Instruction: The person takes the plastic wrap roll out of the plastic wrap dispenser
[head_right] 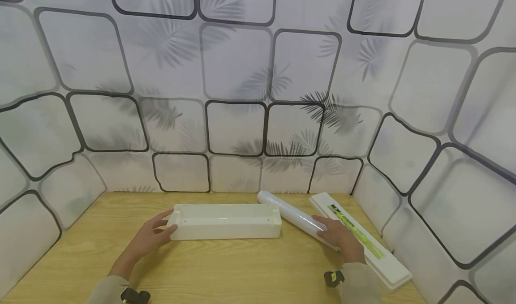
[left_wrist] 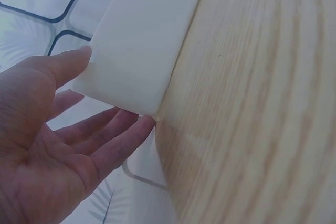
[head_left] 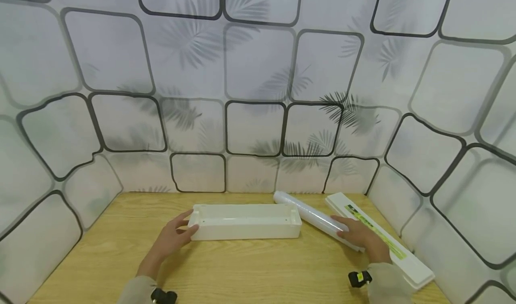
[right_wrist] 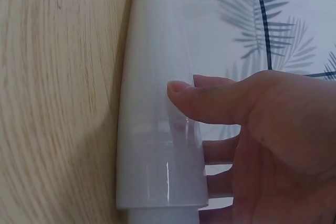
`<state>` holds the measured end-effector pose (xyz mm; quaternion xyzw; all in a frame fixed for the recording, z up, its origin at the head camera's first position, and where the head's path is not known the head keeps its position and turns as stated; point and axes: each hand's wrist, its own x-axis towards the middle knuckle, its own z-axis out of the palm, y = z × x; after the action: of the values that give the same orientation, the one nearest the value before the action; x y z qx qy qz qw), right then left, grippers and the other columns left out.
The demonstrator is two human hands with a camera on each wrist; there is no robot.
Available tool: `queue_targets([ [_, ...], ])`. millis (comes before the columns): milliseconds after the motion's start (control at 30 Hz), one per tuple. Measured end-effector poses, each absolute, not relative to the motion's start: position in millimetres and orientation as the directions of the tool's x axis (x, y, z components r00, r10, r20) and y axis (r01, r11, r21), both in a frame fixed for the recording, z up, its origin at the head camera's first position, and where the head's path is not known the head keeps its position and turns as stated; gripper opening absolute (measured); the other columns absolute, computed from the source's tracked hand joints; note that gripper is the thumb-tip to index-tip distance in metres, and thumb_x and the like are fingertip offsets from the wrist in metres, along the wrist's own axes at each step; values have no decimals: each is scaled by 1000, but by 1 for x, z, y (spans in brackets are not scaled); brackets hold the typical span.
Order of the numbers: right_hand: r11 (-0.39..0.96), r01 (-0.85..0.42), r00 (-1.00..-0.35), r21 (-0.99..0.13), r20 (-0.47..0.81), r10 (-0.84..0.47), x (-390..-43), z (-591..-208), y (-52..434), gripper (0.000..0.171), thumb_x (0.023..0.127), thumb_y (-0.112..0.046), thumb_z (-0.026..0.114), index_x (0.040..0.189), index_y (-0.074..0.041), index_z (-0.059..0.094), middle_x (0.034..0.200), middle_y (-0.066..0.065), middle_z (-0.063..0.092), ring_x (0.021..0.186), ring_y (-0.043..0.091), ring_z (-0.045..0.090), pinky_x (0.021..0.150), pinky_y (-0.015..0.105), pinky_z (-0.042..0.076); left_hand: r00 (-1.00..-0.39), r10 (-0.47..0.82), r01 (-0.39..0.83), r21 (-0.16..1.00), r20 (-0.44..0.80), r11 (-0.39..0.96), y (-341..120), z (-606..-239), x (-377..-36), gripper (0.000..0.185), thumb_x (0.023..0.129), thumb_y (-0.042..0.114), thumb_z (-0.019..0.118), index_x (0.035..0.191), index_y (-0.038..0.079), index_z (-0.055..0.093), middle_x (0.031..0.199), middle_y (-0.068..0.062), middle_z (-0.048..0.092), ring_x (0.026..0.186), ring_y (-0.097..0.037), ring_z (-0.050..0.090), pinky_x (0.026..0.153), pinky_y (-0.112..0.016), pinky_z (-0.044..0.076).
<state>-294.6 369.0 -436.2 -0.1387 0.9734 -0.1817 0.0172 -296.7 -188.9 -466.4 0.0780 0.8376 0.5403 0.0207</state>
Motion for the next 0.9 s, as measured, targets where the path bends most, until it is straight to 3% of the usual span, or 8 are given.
queue_targets([
  [200, 905, -203, -974, -373, -17, -225, -294, -434, 364, 53, 99, -11, 66, 147, 2, 51, 146, 37, 50, 134, 59, 46, 108, 70, 41, -987, 151, 110, 907, 52, 406, -188, -466, -296, 69, 103, 21, 66, 159, 1, 32, 147, -42, 46, 113, -43, 69, 86, -43, 64],
  [467, 906, -221, -972, -360, 7, -234, -294, -427, 357, 48, 101, -9, 62, 146, 4, 52, 141, 36, 56, 122, 55, 59, 103, 66, 48, -985, 164, 115, 903, 50, 413, -189, -466, -298, 70, 103, 23, 65, 160, 1, 31, 148, -42, 45, 115, -44, 68, 86, -44, 64],
  [733, 886, -331, -943, -324, 149, -298, -301, -428, 351, 46, 104, -13, 59, 144, 7, 52, 131, 33, 64, 119, 52, 61, 102, 65, 49, -986, 159, 122, 898, 59, 423, -188, -465, -298, 69, 103, 22, 65, 159, 0, 32, 147, -42, 45, 117, -46, 67, 84, -42, 64],
  [900, 878, -362, -926, -313, 233, -298, -303, -428, 332, 46, 106, -15, 56, 146, 7, 50, 133, 33, 63, 122, 52, 59, 101, 66, 48, -988, 134, 130, 860, 72, 493, -191, -459, -295, 67, 104, 28, 63, 158, 2, 35, 151, -38, 44, 127, -50, 60, 88, -45, 62],
])
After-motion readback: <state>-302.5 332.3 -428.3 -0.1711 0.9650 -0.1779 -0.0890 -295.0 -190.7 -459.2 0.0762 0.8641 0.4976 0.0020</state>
